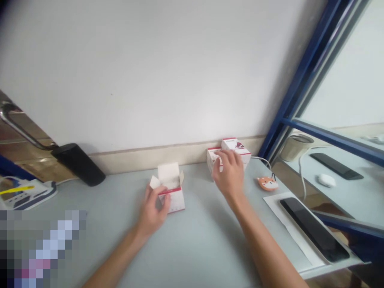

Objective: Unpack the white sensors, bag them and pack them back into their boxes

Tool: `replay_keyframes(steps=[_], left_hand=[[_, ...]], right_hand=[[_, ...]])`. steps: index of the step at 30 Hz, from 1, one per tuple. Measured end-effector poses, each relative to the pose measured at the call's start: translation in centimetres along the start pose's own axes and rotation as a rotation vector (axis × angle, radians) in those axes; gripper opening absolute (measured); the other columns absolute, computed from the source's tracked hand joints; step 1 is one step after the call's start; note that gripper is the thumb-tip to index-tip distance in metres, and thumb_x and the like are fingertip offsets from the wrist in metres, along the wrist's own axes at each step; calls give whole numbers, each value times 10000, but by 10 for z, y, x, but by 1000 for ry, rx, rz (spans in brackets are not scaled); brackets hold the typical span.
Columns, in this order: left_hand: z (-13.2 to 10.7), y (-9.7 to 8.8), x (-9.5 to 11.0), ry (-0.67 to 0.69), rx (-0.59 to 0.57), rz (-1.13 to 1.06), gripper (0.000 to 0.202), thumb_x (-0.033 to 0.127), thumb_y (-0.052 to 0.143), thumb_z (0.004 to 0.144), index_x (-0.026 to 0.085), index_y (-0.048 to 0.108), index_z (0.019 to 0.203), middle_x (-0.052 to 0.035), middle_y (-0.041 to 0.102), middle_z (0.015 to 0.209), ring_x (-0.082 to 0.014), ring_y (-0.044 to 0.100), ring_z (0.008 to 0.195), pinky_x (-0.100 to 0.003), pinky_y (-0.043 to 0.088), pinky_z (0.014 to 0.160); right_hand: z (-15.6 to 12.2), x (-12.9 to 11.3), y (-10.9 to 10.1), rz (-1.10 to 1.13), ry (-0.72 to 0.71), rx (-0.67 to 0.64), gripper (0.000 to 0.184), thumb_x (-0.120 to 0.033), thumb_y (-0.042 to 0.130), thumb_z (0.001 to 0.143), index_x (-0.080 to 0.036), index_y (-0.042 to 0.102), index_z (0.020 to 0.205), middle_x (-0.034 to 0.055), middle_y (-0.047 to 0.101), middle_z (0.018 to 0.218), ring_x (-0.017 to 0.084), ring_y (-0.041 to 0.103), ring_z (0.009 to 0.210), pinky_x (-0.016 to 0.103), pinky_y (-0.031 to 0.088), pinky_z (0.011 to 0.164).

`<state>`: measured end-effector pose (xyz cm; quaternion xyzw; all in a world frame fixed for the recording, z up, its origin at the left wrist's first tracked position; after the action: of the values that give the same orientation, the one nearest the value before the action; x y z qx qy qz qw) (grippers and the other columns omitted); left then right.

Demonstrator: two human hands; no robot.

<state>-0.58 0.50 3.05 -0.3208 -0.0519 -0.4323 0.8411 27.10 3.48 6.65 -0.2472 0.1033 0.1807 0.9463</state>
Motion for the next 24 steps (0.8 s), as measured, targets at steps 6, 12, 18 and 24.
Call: replay_keyframes(steps=[6,12,18,24], left_hand=[[-2,4,1,52,58,-10,100,220,607,954,230,583,1050,-49,550,1029,-176,637,877,-276,562,717],[-3,6,1,25,35,-22,124,245,607,962,235,587,1084,-46,547,1072,-168,646,901,-266,564,731],[-2,2,8,137,58,6,127,200,622,931,240,596,1048,-59,542,1091,-173,639,915,-263,561,733],[-5,5,16,336,58,58,199,208,710,892,249,616,1062,-90,564,1101,-183,608,878,-278,562,703]], right_hand=[[-8,31,14,-298,39,-219,299,-343,545,1012,-235,735,1215,101,744,1265,365,563,1141,508,426,942],[-10,33,22,-193,42,-186,198,-335,592,988,-255,762,1052,73,805,1062,343,582,1038,503,419,923],[-12,-20,-10,212,-44,143,109,-301,646,980,-266,714,1058,53,796,1073,259,672,936,437,496,901],[-26,-89,-32,393,-403,-48,222,-108,708,871,-261,661,1026,23,799,1086,205,683,818,394,457,762]])
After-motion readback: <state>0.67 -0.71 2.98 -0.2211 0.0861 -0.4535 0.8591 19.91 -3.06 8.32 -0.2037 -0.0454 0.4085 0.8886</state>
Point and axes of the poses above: each hand's wrist, its own z-axis towards the middle knuckle, its own y-axis out of the palm, x = y × z, the point moved 2 cm from there along z, towards the middle knuckle
